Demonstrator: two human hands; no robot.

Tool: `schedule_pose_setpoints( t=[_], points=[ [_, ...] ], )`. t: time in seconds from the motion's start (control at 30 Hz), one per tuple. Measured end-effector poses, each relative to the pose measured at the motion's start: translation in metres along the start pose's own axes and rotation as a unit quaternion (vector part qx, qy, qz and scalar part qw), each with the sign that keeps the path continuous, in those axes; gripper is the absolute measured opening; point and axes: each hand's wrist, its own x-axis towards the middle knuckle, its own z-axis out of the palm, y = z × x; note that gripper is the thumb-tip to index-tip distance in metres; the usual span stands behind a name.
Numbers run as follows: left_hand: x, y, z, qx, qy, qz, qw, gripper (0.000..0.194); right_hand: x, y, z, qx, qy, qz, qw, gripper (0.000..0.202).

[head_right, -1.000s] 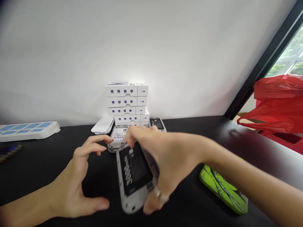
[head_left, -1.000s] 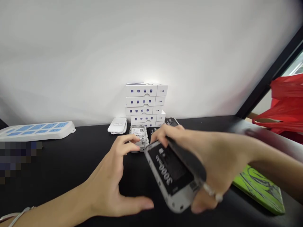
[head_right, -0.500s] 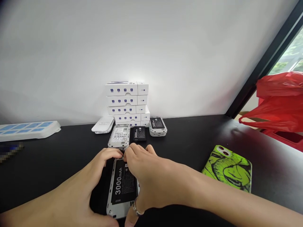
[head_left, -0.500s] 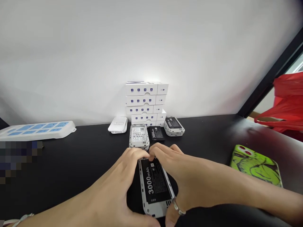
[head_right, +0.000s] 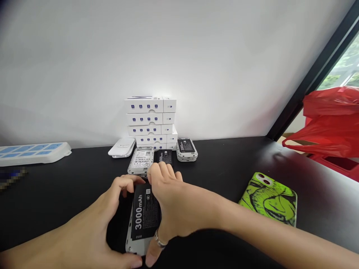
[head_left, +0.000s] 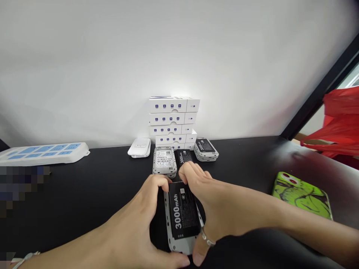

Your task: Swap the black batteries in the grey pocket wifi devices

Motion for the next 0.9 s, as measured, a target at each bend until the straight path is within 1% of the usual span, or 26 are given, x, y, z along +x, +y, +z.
schedule_pose_setpoints(
  t=[0.07, 0.13, 0.23, 0.27, 0.37, 0.43, 0.5, 0.57, 0.63, 0.7, 0.73, 0.8, 0.83, 0.87, 0.9],
  points=[
    [0.000, -0.001, 0.000, -0.009, 0.006, 0.004, 1.000, 0.082, -0.010, -0.002, -0.001, -0.015, 0.034, -0.028, 0.999, 0.058],
    [0.000, -0.001, 0.001, -0.015, 0.005, 0.012, 1.000, 0.083, -0.017, -0.002, -0.004, 0.009, 0.065, -0.028, 0.997, 0.050],
    [-0.001, -0.001, 0.001, -0.013, 0.002, 0.003, 1.000, 0.081, -0.019, 0.002, -0.010, 0.062, 0.052, 0.023, 0.996, 0.061],
    [-0.001, -0.001, 0.001, -0.011, 0.000, -0.002, 1.000, 0.081, -0.018, 0.003, -0.011, 0.062, 0.044, 0.025, 0.997, 0.063],
    [-0.001, 0.000, 0.000, -0.004, -0.007, -0.010, 1.000, 0.080, -0.013, 0.007, -0.009, 0.015, 0.044, -0.015, 0.999, 0.050],
    [-0.001, 0.001, 0.000, 0.000, -0.008, -0.017, 1.000, 0.078, -0.010, 0.008, -0.005, -0.015, 0.048, -0.036, 0.998, 0.048],
    [-0.001, 0.001, 0.000, 0.003, -0.007, -0.020, 1.000, 0.077, -0.010, 0.009, -0.003, -0.032, 0.058, -0.039, 0.997, 0.048],
    [-0.001, 0.000, 0.000, 0.002, -0.009, -0.014, 1.000, 0.076, -0.011, 0.008, -0.001, -0.024, 0.080, -0.032, 0.996, 0.048],
    [0.000, -0.001, 0.000, -0.009, -0.013, -0.001, 1.000, 0.076, -0.012, 0.008, -0.002, 0.031, 0.079, -0.013, 0.996, 0.045],
    [0.000, -0.002, 0.000, -0.022, -0.020, 0.013, 0.999, 0.077, -0.012, 0.007, -0.005, 0.134, 0.037, -0.015, 0.990, 0.038],
    [0.000, -0.002, -0.001, -0.025, -0.022, 0.019, 0.999, 0.078, -0.010, 0.007, -0.008, 0.197, 0.006, -0.026, 0.980, 0.035],
    [-0.001, -0.002, -0.001, -0.019, -0.022, 0.011, 1.000, 0.080, -0.007, 0.008, -0.015, 0.314, -0.049, -0.037, 0.947, 0.033],
    [-0.001, -0.002, -0.001, -0.015, -0.017, 0.000, 1.000, 0.081, -0.004, 0.010, -0.020, 0.356, -0.048, -0.029, 0.933, 0.033],
    [-0.001, -0.001, 0.000, -0.012, -0.010, -0.014, 1.000, 0.081, -0.001, 0.012, -0.025, 0.387, -0.025, -0.016, 0.922, 0.034],
    [-0.002, 0.000, 0.000, -0.010, -0.003, -0.025, 1.000, 0.080, 0.001, 0.016, -0.030, 0.407, 0.015, -0.001, 0.913, 0.033]
  ],
)
